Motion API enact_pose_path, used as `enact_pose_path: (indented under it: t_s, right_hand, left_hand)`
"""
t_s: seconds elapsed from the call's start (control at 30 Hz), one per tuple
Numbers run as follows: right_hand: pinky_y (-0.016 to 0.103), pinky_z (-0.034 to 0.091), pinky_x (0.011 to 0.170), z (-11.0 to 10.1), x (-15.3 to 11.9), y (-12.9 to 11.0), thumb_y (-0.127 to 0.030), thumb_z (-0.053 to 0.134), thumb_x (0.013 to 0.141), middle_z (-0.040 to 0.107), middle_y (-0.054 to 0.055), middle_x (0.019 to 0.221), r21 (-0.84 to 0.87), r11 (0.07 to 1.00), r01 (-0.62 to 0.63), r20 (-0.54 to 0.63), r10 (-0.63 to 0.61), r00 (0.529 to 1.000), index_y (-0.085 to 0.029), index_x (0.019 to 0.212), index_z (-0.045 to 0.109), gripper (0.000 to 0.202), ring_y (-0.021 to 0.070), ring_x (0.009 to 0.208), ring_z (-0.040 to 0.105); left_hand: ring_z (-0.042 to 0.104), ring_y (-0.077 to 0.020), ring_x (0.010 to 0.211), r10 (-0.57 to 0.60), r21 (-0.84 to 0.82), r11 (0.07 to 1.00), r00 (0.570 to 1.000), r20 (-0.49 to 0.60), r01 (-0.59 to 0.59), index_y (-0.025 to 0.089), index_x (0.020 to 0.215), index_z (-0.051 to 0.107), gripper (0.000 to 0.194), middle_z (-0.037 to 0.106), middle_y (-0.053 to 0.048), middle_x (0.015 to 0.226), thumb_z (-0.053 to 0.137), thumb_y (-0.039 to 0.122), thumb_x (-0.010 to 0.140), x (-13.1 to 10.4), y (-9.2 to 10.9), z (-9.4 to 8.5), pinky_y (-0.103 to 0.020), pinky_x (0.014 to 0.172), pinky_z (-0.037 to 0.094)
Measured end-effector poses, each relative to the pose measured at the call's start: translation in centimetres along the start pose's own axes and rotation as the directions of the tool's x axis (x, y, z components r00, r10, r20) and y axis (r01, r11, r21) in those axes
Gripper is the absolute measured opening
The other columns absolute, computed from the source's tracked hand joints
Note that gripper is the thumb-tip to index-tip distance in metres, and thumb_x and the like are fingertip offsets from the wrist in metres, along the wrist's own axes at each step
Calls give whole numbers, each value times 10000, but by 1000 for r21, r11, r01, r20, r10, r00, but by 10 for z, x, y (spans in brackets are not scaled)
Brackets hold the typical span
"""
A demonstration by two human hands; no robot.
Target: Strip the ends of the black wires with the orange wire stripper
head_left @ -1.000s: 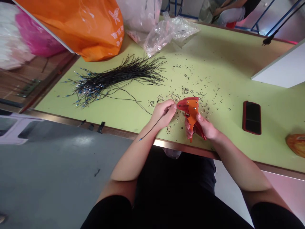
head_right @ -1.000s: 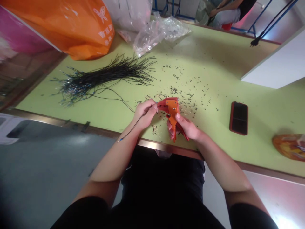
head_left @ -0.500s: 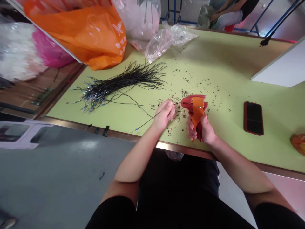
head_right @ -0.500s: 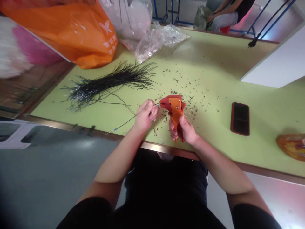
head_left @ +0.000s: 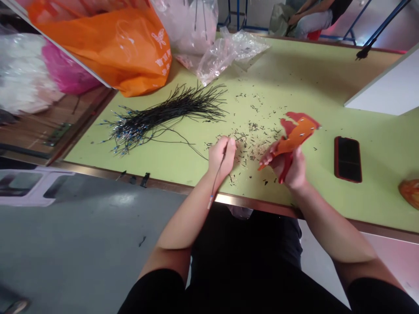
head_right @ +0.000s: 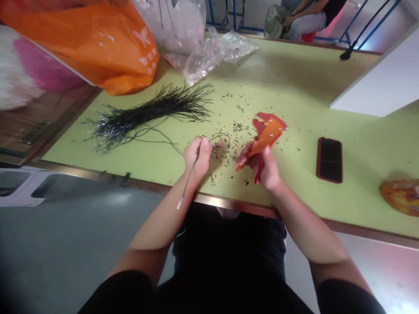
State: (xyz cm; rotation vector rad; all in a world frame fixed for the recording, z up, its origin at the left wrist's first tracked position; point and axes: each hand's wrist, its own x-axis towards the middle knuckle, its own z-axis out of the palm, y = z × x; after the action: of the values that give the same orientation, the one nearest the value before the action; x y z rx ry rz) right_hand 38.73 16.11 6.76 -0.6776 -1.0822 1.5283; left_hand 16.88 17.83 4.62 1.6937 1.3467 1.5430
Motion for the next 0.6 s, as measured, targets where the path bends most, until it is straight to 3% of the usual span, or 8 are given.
enact_pose_path:
  t_s: [0.17,0.33,0.47,0.6]
  right_hand:
    - [385,615,687,11,-6,25,-865,654,906,661,27,769,-53,988,-142,133,148,980,-239,977,701,632,233,712,692]
    - [370,605,665,8,-6,29,-902,624,893,649,33,779,-45,982,-185,134,189,973,-229,1002,682,684,248,760,710]
    - [390,616,684,8,-7,31,-914,617,885,638,37,767,-48,977,-208,136,213,968,-241,1006,669,686,274,806,727]
    - [416,633,720,9,-9,31,-901,613,899,657,52,779,-49,974,-219,152,224,963,-241,1019,680,673,291,842,744]
  left_hand:
    - [498,-113,512,245,206,943,965,98,-261,221,751,565,530,544,23,578,399,533,1146,-5,4,1,-262,530,371]
    - [459,-98,481,445,189,865,885,141,-465,219,722,526,443,501,41,551,452,346,1140,-4,6,6,-243,521,354]
    - [498,-95,484,511,164,836,852,112,-523,218,757,543,378,550,37,564,478,277,1125,-6,7,8,-242,518,369]
    - [544,-104,497,509,222,828,856,92,-515,220,764,558,373,589,21,575,474,274,1123,-7,7,5,-241,527,411]
